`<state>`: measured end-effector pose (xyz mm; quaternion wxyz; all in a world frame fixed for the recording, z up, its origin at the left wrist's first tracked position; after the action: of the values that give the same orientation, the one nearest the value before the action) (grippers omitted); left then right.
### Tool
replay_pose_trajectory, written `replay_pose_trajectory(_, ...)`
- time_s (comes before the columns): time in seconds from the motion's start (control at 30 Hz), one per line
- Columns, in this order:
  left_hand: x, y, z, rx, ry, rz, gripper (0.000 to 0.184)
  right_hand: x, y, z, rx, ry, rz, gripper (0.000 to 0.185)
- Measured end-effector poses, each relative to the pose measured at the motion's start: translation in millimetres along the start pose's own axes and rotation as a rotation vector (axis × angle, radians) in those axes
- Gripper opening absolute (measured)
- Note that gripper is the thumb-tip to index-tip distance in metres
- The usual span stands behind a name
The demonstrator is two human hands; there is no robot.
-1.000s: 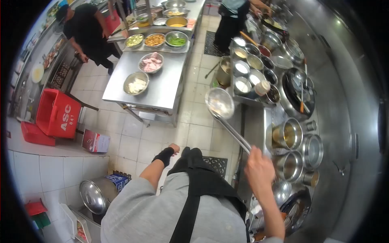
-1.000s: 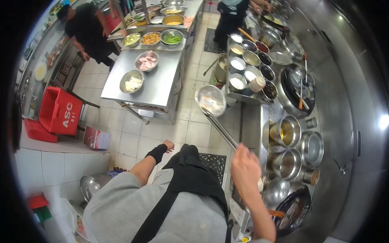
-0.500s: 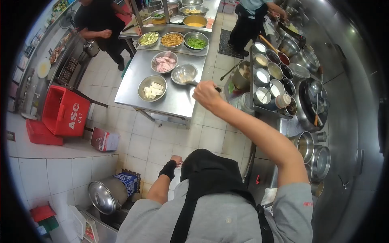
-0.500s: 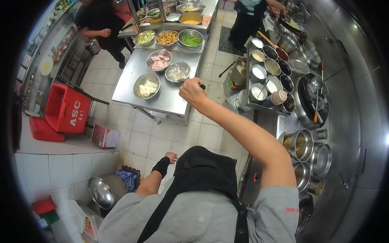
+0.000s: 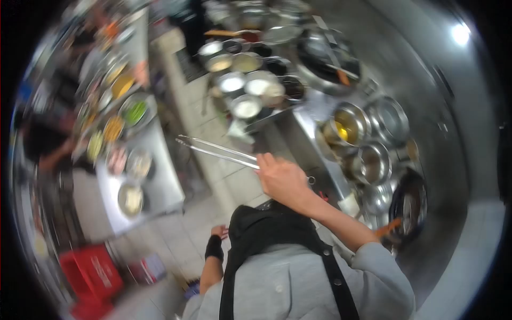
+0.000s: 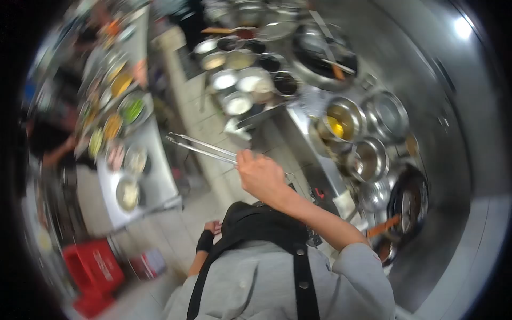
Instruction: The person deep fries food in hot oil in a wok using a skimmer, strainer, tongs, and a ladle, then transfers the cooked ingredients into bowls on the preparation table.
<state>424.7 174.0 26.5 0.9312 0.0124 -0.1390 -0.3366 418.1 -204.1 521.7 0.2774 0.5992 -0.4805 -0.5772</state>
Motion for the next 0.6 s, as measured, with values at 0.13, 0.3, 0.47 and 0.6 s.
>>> replay_pose_trajectory(0.13, 55, -17, 7, -0.025, 0.012, -0.115, 0.029, 128, 103, 52, 0.235, -0.527, -0.036, 0.033)
replay_pose_trajectory(0.3, 117, -39, 14, -0.028, -0.011, -0.266, 0.034, 338, 200, 110, 0.396, -0.926, 0.269, 0.028)
replay_pose_trajectory(0.47, 191, -62, 38, 0.034, -0.160, -0.249, 0.036, 575, 214, 169, 0.348, -1.163, 0.507, 0.026)
replay_pose_trajectory(0.6, 204, -73, 63, 0.082, -0.306, -0.336, 0.029, 650, 195, 174, 0.083, -1.160, 0.463, 0.029)
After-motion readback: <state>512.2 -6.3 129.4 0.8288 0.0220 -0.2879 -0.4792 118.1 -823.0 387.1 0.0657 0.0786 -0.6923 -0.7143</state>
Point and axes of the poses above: each hand's wrist, its own z-axis away from the middle knuckle, its own y-axis out of the back of the hand, x = y × z, the point moved 1 cm from there along -z, towards the middle knuckle, and after that the axes turned 12 degrees about -z, right-handed, at the moved point
